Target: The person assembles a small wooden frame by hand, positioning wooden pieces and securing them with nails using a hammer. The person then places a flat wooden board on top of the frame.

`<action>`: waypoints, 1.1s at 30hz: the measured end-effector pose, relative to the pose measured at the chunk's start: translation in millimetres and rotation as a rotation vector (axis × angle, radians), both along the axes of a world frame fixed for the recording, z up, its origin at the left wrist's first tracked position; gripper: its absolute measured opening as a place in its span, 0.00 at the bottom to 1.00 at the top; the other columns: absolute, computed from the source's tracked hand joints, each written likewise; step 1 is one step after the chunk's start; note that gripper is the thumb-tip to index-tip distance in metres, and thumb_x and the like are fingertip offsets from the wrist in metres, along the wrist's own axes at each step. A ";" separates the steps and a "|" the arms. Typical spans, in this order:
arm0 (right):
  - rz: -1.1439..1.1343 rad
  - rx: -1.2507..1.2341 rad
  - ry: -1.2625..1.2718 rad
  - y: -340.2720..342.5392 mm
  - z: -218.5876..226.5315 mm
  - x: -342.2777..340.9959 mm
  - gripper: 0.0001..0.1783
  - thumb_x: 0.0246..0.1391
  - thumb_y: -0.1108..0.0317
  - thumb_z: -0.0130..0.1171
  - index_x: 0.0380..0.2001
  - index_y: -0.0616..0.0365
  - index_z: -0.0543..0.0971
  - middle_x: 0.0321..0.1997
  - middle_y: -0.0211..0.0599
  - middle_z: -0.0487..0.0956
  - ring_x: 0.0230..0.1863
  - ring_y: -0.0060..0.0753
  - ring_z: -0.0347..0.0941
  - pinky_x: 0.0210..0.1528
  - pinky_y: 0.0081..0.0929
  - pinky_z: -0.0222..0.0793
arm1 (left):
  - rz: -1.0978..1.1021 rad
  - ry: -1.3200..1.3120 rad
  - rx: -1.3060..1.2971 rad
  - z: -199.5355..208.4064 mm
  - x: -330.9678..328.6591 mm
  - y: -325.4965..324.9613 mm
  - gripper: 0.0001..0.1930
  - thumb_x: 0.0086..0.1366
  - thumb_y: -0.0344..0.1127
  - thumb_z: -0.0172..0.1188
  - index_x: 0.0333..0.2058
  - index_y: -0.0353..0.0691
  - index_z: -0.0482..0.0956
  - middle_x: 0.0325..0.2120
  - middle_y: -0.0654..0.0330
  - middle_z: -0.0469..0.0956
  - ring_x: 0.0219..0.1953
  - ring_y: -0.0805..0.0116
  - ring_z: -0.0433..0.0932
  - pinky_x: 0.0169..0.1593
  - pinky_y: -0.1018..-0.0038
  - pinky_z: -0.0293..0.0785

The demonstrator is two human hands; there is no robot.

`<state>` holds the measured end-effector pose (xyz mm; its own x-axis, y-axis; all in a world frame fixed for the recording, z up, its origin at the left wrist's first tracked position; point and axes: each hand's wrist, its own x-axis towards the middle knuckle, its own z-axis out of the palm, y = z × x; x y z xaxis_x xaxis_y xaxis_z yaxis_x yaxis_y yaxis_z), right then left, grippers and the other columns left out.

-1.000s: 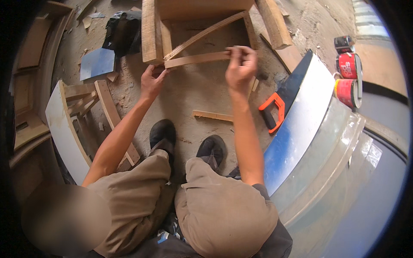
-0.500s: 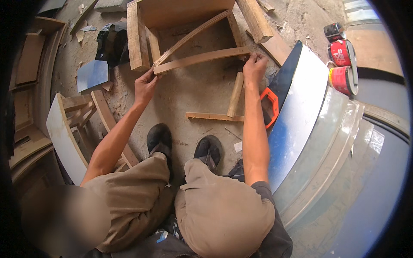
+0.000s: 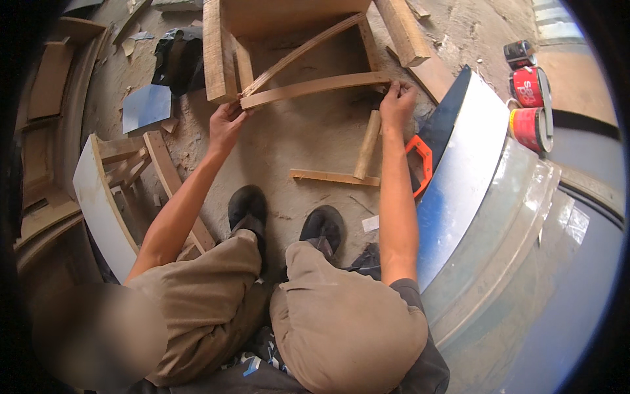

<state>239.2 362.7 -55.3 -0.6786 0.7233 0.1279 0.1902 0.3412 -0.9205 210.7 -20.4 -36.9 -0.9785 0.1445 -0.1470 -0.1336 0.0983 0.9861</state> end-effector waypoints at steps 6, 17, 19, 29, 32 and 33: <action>0.031 0.059 0.036 17.6 -18.4 0.7 0.13 0.65 0.66 0.56 0.42 0.67 0.71 0.38 0.47 0.81 0.41 0.36 0.81 0.44 0.30 0.75 | -0.017 0.045 -0.183 7.6 3.4 1.0 0.21 0.62 0.26 0.67 0.53 0.29 0.75 0.46 0.55 0.82 0.47 0.73 0.81 0.53 0.78 0.76; 0.064 -0.104 0.142 24.6 -19.3 4.9 0.12 0.65 0.69 0.57 0.43 0.69 0.71 0.39 0.42 0.80 0.41 0.29 0.79 0.45 0.24 0.74 | 0.139 0.314 -0.367 13.8 21.6 5.1 0.20 0.56 0.24 0.59 0.50 0.36 0.80 0.46 0.53 0.79 0.48 0.63 0.78 0.52 0.72 0.74; 0.078 -0.180 0.241 11.5 -7.1 5.3 0.12 0.65 0.69 0.57 0.43 0.69 0.71 0.38 0.41 0.80 0.40 0.29 0.79 0.44 0.24 0.74 | 0.113 0.549 -0.510 20.0 22.5 2.6 0.21 0.55 0.24 0.59 0.50 0.36 0.78 0.46 0.51 0.77 0.50 0.57 0.77 0.52 0.69 0.74; -0.057 -0.111 0.179 -6.6 40.7 43.0 0.11 0.61 0.65 0.64 0.36 0.65 0.79 0.28 0.28 0.79 0.26 0.16 0.70 0.32 0.17 0.67 | 0.138 0.531 -0.500 29.4 17.0 -3.7 0.14 0.60 0.27 0.62 0.46 0.35 0.75 0.46 0.55 0.75 0.47 0.62 0.76 0.49 0.70 0.73; -0.019 -0.223 0.242 -28.6 52.6 47.5 0.10 0.62 0.66 0.63 0.37 0.63 0.79 0.28 0.28 0.80 0.28 0.16 0.72 0.33 0.15 0.68 | 0.179 0.379 -0.358 28.4 18.7 -4.5 0.15 0.64 0.29 0.62 0.48 0.34 0.76 0.45 0.58 0.78 0.46 0.67 0.77 0.49 0.73 0.74; 0.009 -0.236 0.245 -38.5 54.4 47.4 0.09 0.62 0.66 0.63 0.37 0.62 0.79 0.29 0.29 0.80 0.29 0.16 0.73 0.34 0.15 0.69 | 0.210 0.254 -0.268 25.9 18.8 -4.7 0.16 0.65 0.31 0.62 0.50 0.34 0.76 0.44 0.59 0.79 0.45 0.69 0.77 0.49 0.74 0.74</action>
